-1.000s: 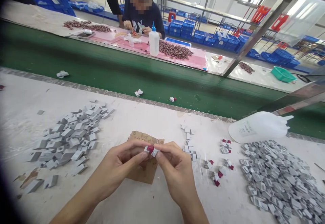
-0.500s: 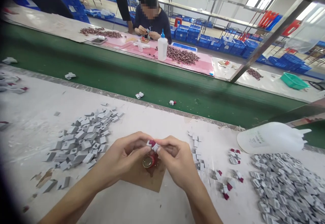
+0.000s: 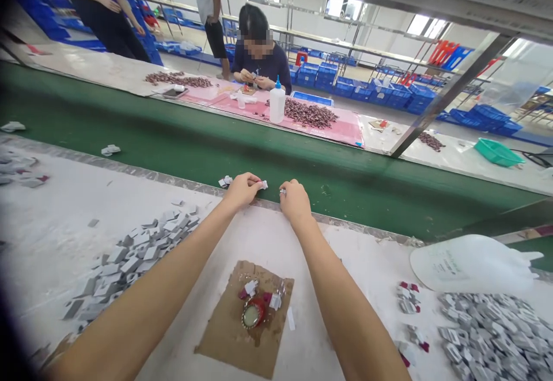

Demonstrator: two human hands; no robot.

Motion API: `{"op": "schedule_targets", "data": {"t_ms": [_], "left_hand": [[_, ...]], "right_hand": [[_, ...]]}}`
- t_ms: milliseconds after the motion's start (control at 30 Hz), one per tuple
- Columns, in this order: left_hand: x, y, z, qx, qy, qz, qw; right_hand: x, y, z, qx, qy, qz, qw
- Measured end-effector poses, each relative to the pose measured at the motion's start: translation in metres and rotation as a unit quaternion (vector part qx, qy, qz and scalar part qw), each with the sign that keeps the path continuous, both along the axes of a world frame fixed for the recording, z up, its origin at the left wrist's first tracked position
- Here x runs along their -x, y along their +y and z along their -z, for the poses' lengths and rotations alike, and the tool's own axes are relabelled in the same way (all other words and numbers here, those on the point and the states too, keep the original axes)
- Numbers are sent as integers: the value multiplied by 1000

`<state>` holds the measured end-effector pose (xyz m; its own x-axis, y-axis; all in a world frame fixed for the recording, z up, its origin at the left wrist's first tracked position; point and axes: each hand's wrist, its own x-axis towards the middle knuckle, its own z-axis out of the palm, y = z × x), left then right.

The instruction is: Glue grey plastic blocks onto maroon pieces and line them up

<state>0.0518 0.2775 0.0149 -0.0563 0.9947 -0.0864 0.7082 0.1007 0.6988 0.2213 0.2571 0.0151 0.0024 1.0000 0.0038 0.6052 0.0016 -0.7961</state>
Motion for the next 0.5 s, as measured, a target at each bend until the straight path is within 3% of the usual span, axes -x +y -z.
{"op": "schedule_targets", "data": {"t_ms": [133, 300, 400, 500], "left_hand": [[16, -1, -3, -27, 94, -42, 994], [45, 3, -15, -38, 148, -99, 983], [50, -3, -31, -40, 137, -95, 985], [43, -35, -50, -65, 107, -71, 990]], "right_hand": [[-27, -35, -16, 19, 12, 38, 999], [-92, -142, -38, 52, 55, 90, 993], [-112, -209, -32, 62, 66, 117, 989], [-109, -256, -13, 88, 98, 133, 982]]}}
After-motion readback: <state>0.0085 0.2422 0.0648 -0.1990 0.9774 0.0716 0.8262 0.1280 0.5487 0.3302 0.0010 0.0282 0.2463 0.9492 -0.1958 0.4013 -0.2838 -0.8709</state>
